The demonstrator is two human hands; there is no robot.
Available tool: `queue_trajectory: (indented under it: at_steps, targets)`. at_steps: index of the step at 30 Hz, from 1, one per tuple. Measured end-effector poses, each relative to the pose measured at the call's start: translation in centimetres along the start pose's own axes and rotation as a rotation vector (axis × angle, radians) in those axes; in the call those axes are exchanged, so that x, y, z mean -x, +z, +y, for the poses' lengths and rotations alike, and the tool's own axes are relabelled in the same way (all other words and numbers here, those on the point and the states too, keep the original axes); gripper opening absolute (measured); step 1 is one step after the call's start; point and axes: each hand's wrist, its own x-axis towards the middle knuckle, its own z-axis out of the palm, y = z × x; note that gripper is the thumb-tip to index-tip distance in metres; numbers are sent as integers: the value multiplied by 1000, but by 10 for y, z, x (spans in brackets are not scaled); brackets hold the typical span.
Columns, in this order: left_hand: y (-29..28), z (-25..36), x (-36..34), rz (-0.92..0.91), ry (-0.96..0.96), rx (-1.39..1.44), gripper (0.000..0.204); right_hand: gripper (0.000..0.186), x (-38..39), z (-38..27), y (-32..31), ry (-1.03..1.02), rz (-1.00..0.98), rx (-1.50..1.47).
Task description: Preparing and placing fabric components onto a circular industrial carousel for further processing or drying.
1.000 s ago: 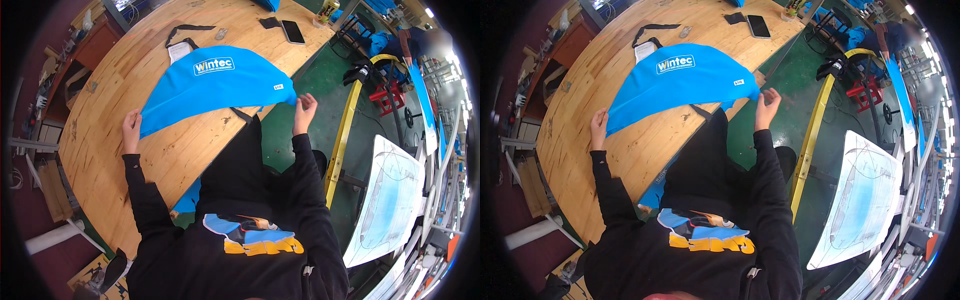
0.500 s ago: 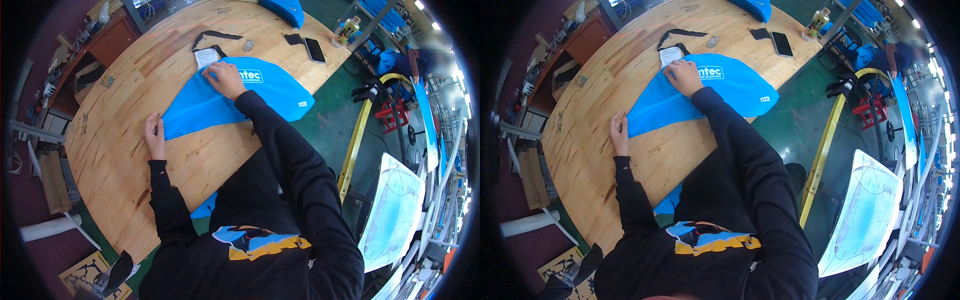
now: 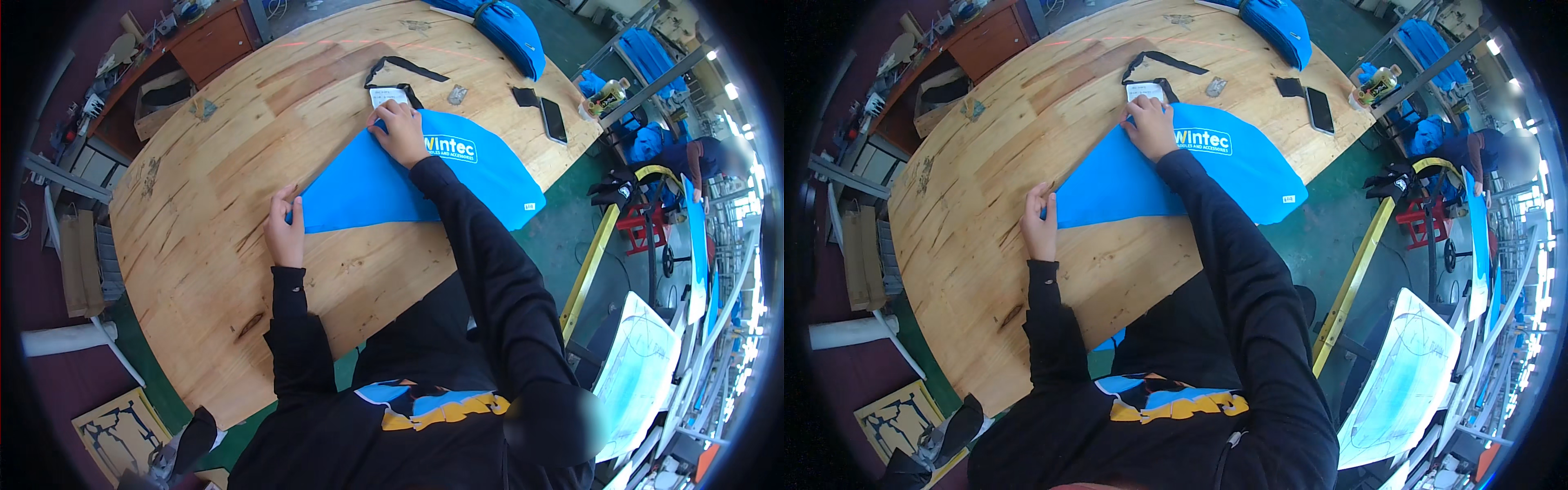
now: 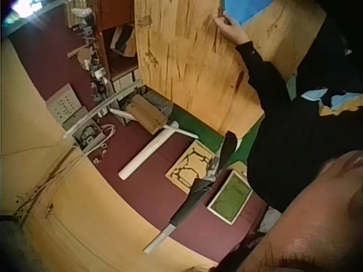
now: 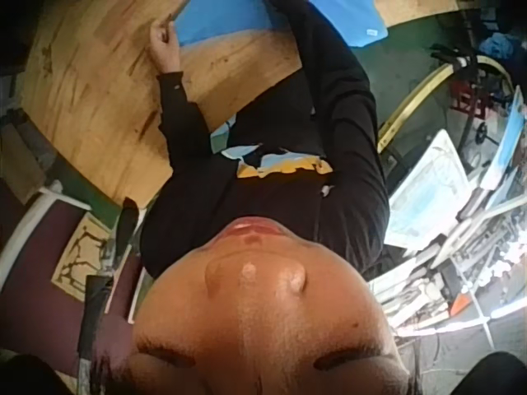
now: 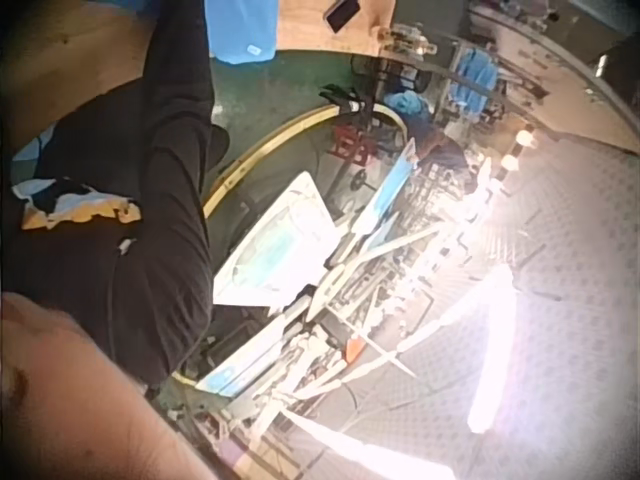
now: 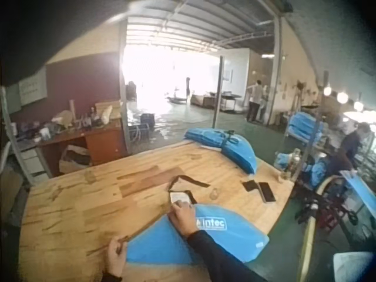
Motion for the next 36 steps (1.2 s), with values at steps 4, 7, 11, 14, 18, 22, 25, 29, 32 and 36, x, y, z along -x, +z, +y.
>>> queue_trajectory:
  at_steps: [4,7,11,14,18,22,25,29,32,36]
  targets:
    - [-2,3,-1,-13,-80,-250,26,14,1,5,3,35,-32,-23]
    - [-3,8,0,65,80,-493,29,24,8,0,1,-58,86,32]
    - [6,28,7,-98,432,-473,44,39,24,-18,-12,-67,84,83]
    - [15,37,18,-354,461,-718,54,54,41,-12,-21,-94,-26,146]
    - [16,29,19,-422,438,-775,57,68,47,66,-56,366,-212,363]
    - [27,28,17,-407,471,-741,56,63,75,119,-91,583,-92,617]
    - [8,20,22,-397,436,-793,57,59,107,71,-96,205,-195,425]
    - [22,29,21,-418,444,-778,57,57,147,120,-142,424,-153,489]
    - [26,28,21,-415,467,-787,56,54,164,131,-158,823,36,713]
    - [19,24,20,-400,453,-833,57,49,196,52,-189,183,-91,455]
